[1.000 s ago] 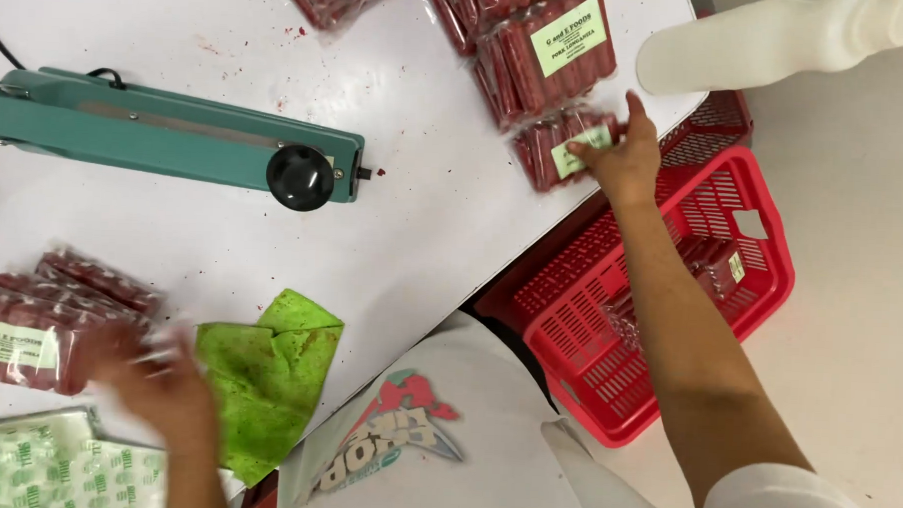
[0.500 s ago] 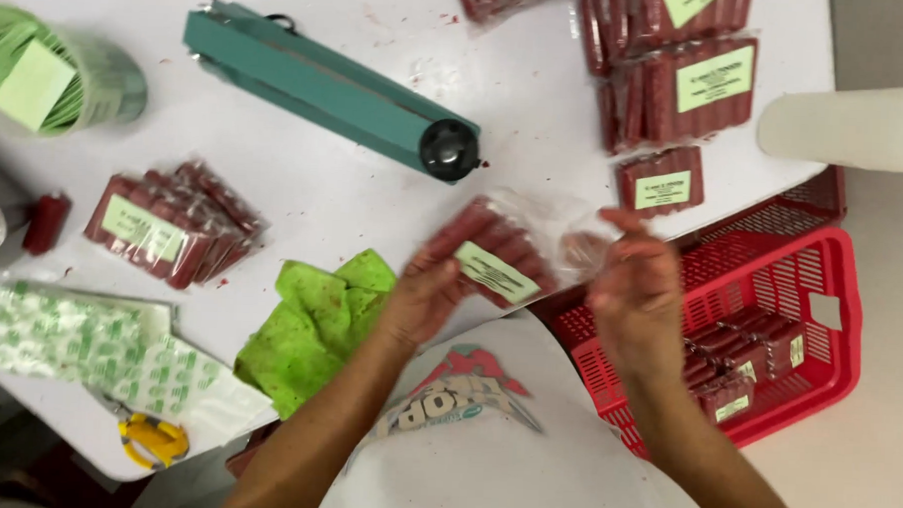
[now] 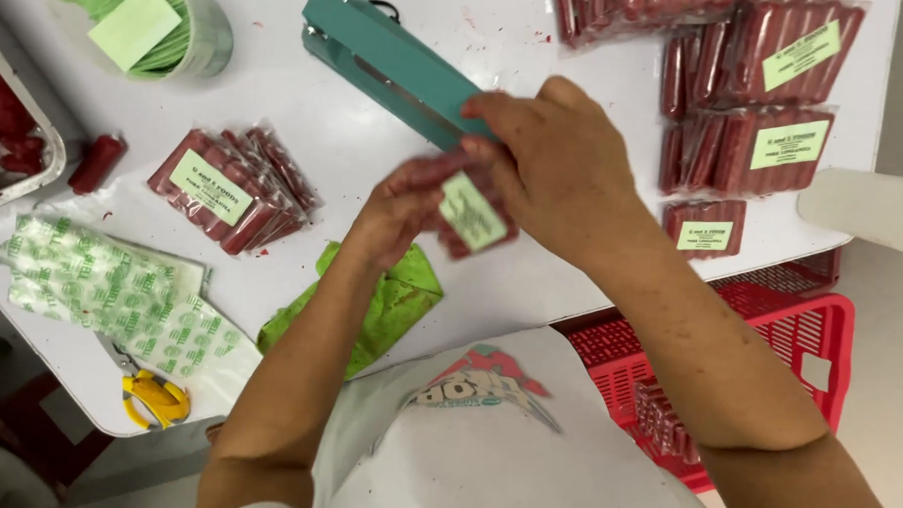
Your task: The person seals bags of sausage using a heat sealer. The person places a bag on the sealer, presses the arm down to seal it, and then places the sealed bag into a basket.
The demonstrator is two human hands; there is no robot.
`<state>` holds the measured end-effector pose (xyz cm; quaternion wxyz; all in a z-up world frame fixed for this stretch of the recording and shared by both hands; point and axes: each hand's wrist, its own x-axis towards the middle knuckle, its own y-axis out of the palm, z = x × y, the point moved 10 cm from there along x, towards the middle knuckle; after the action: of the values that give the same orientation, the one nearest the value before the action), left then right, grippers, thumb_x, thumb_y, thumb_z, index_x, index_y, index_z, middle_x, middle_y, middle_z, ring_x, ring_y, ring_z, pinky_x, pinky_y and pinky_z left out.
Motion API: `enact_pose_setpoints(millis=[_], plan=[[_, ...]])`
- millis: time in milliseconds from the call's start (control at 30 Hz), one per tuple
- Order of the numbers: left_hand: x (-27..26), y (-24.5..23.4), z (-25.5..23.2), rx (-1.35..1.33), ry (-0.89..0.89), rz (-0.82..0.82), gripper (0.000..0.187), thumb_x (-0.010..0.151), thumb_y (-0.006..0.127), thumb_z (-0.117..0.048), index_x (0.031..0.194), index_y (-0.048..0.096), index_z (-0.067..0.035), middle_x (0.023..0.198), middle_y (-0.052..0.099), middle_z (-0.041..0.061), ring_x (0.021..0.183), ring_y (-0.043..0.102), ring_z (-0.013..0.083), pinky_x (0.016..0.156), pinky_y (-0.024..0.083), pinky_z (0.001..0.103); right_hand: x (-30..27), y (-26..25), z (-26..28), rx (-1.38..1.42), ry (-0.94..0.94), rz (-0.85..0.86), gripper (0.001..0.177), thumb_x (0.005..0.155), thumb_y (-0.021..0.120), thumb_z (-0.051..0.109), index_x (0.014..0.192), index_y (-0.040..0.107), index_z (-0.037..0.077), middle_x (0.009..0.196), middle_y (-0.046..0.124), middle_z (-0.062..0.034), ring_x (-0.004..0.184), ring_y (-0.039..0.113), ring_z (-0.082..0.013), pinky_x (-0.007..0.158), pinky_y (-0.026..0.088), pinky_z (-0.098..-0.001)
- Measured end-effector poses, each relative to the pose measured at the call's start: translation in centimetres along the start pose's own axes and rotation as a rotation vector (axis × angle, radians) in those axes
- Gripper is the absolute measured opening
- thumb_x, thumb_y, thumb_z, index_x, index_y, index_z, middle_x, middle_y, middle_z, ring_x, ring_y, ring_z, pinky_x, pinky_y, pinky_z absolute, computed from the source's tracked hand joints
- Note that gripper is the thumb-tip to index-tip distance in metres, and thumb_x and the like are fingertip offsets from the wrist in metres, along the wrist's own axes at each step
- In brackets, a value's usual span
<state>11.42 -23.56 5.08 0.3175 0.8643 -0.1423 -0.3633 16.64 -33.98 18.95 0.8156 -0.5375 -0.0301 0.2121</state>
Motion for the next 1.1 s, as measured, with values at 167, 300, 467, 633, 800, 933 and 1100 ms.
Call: enact_pose_setpoints(millis=[167,300,467,633,800,933,1100], plan=[[5.1,-8.0,2.1,-0.232,0.170,-0.091,0.077,0.080,0.079,-0.023,0.148,0.046,-0.014,0.112,0.072,0.014,0.095,0.071,0.0283,0.073,0.064,0.040,1.0,-2.1,1.0,0.026,0.059,-0.072,0.021,0.106,0.052,0.021,0.121,0.066,0.014,0.074,0.062,-0.0052,0.080,0.053,-0.0293,0.054,0.042,-0.0470],[4.8,-11.5,2.3,-0.269,0.157,-0.277,0.054,0.074,0.080,-0.014,0.125,0.065,-0.008,0.101,0.076,0.014,0.091,0.073,0.0304,0.066,0.066,0.044,-0.8,2.5,-4.0,0.211,0.218,-0.046,0.019,0.106,0.052,0.017,0.119,0.065,0.013,0.076,0.058,-0.0057,0.087,0.054,-0.0271,0.065,0.043,-0.0438],[4.1,-14.0,1.9,-0.231,0.118,-0.407,0.030,0.080,0.076,-0.010,0.107,0.065,-0.014,0.100,0.074,0.011,0.087,0.071,0.0288,0.064,0.065,0.045,-2.0,4.9,-6.1,0.269,0.285,-0.197,0.017,0.108,0.051,0.017,0.112,0.067,0.014,0.075,0.055,-0.0004,0.081,0.051,-0.0215,0.063,0.043,-0.0373],[3.5,-13.3,0.6,-0.132,0.124,-0.451,0.034,0.078,0.080,-0.020,0.108,0.065,-0.015,0.100,0.074,0.011,0.094,0.070,0.0283,0.071,0.065,0.046,-1.9,4.4,-5.5,0.256,0.258,-0.189,0.017,0.108,0.051,0.017,0.109,0.068,0.012,0.078,0.062,0.0000,0.079,0.049,-0.0228,0.059,0.043,-0.0388],[3.8,-13.3,2.2,-0.211,0.117,-0.440,0.035,0.085,0.075,-0.014,0.117,0.062,-0.012,0.100,0.073,0.010,0.085,0.070,0.0244,0.064,0.064,0.042,-2.3,7.7,-7.8,0.263,0.178,-0.315,0.017,0.108,0.053,0.009,0.105,0.070,0.010,0.087,0.069,0.0040,0.075,0.044,-0.0195,0.061,0.043,-0.0313],[4.0,-14.8,2.2,-0.220,0.131,-0.445,0.023,0.087,0.074,-0.011,0.108,0.064,-0.013,0.100,0.072,0.010,0.085,0.070,0.0276,0.063,0.065,0.049,-2.3,10.6,-9.9,0.390,0.147,-0.360,0.021,0.109,0.054,0.010,0.102,0.074,0.007,0.091,0.071,0.0000,0.078,0.046,-0.0207,0.068,0.045,-0.0316],[4.0,-14.4,2.1,-0.219,0.120,-0.413,0.031,0.089,0.075,-0.012,0.118,0.064,-0.013,0.109,0.072,0.012,0.098,0.069,0.0302,0.074,0.065,0.046,-2.5,10.7,-9.8,0.402,0.031,-0.478,0.027,0.111,0.050,0.015,0.101,0.073,0.004,0.094,0.074,-0.0048,0.075,0.047,-0.0229,0.067,0.042,-0.0335]])
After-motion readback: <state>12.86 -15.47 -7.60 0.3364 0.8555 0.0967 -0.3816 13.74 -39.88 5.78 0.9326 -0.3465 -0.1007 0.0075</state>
